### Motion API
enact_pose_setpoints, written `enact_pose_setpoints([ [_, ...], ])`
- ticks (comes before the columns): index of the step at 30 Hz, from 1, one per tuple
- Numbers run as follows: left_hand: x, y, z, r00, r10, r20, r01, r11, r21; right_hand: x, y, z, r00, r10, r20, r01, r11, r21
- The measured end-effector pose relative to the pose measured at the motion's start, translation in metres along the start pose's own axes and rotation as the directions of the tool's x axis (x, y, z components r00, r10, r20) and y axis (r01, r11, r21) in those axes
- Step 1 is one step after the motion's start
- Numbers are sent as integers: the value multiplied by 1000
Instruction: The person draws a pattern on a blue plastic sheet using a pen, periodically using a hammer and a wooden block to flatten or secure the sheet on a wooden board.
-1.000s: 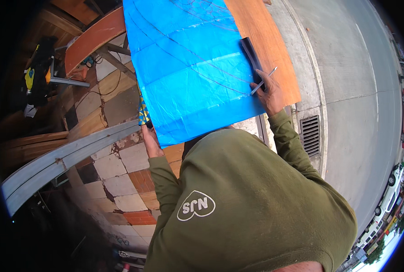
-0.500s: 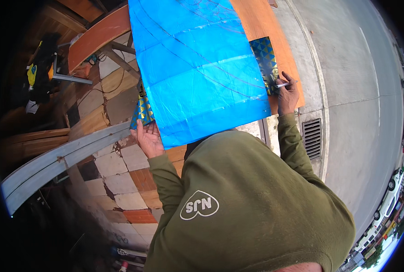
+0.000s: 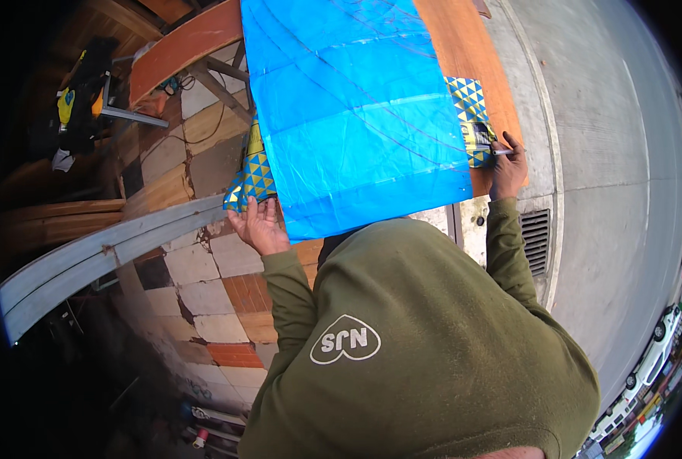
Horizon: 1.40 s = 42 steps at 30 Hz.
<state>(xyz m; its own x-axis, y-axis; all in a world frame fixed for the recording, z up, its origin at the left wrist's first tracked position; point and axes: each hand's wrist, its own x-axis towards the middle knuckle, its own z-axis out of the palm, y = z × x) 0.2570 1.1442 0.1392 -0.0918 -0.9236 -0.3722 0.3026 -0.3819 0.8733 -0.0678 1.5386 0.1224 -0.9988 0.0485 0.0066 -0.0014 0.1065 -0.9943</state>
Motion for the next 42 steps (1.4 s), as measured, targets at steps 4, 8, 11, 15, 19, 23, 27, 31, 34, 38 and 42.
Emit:
enact_pose_setpoints([
  [4,-7,3,1,999,-11,-32,11,1000,-6,-3,-3,-1,1000,22,17,-22,1000,6],
  [8,-11,5,1,1000,8,-21,-8,1000,11,-7,-7,-3,998,43,39,-43,999,-6],
  [11,-12,6,-5,998,41,-39,-40,999,31,-11,-8,-3,997,52,53,-52,999,-15],
  [15,-17,5,-5,1000,11,-4,-10,999,53,-13,-8,-10,993,101,56,-107,987,117],
  [19,-11,0,-19,998,60,-7,-59,996,64,-16,-1,-10,996,81,34,-81,997,-16],
  [23,-9,-2,-22,999,52,13,-52,998,21,-19,-1,-13,993,115,16,-114,993,-32],
  [27,-6,-2,-23,996,87,15,-88,992,88,-25,-8,-12,988,151,-1,-151,988,13],
  [31,-12,3,-16,998,62,14,-63,995,77,-30,-13,-11,983,182,-9,-181,982,59],
  [34,-4,2,-27,996,87,23,-89,990,111,-32,-16,-11,985,173,-4,-173,984,52],
  [38,-6,2,-26,995,97,22,-99,988,120,-38,-17,-13,985,172,-4,-172,985,19],
  [42,-1,2,-27,995,92,32,-95,989,116,-37,-15,-15,987,158,-11,-158,987,-12],
])
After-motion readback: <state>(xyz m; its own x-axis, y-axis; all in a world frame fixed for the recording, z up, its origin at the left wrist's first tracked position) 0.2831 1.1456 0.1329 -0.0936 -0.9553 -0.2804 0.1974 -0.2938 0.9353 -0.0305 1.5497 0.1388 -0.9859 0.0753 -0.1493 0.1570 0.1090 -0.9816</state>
